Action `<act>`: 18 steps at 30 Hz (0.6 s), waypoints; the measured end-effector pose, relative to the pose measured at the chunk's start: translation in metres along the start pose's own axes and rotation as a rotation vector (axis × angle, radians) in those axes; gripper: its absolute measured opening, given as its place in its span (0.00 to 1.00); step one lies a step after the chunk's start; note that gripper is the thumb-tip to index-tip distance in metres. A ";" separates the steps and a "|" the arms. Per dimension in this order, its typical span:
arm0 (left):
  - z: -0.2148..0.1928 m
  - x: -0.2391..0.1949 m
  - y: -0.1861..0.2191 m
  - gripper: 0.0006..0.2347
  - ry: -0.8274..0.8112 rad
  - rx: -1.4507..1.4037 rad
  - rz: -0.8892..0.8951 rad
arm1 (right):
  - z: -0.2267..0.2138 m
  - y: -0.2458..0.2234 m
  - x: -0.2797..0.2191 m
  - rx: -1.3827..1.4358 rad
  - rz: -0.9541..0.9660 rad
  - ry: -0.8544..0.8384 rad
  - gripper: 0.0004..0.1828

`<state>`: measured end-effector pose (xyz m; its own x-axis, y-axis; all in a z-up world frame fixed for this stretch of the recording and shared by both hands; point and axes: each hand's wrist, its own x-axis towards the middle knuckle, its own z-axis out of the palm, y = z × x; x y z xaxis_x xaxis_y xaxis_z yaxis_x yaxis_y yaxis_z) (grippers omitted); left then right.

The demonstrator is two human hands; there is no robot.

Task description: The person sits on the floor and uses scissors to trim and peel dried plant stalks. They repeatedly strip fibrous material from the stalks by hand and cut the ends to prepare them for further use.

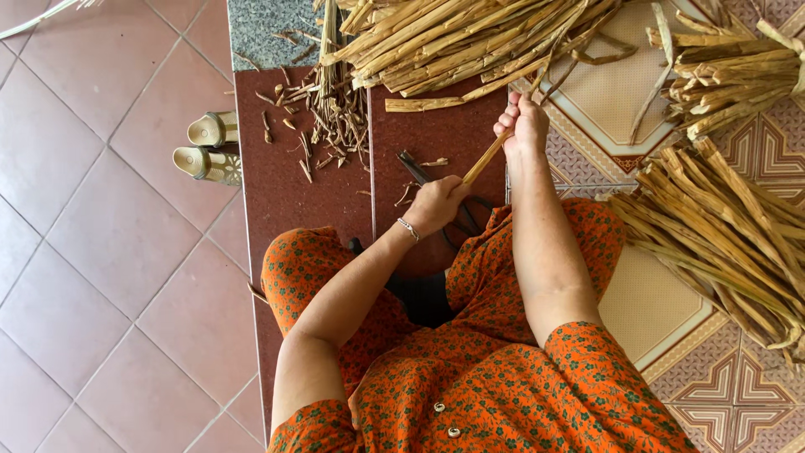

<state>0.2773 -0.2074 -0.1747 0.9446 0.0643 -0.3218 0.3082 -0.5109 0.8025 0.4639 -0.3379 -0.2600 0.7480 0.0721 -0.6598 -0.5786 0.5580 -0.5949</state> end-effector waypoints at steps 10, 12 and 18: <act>-0.067 0.006 -0.035 0.13 0.118 0.214 0.059 | 0.033 -0.007 0.016 -0.317 -0.008 -0.008 0.10; -0.076 0.009 -0.035 0.12 0.237 0.275 0.122 | 0.037 -0.015 0.004 -0.361 -0.086 -0.069 0.10; -0.079 0.024 -0.003 0.15 0.561 0.452 0.319 | 0.046 -0.036 -0.067 -0.523 -0.209 -0.372 0.10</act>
<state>0.3077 -0.1364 -0.1447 0.9325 0.2180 0.2880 0.0510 -0.8689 0.4924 0.4496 -0.3253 -0.1731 0.8692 0.3386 -0.3604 -0.4209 0.1240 -0.8986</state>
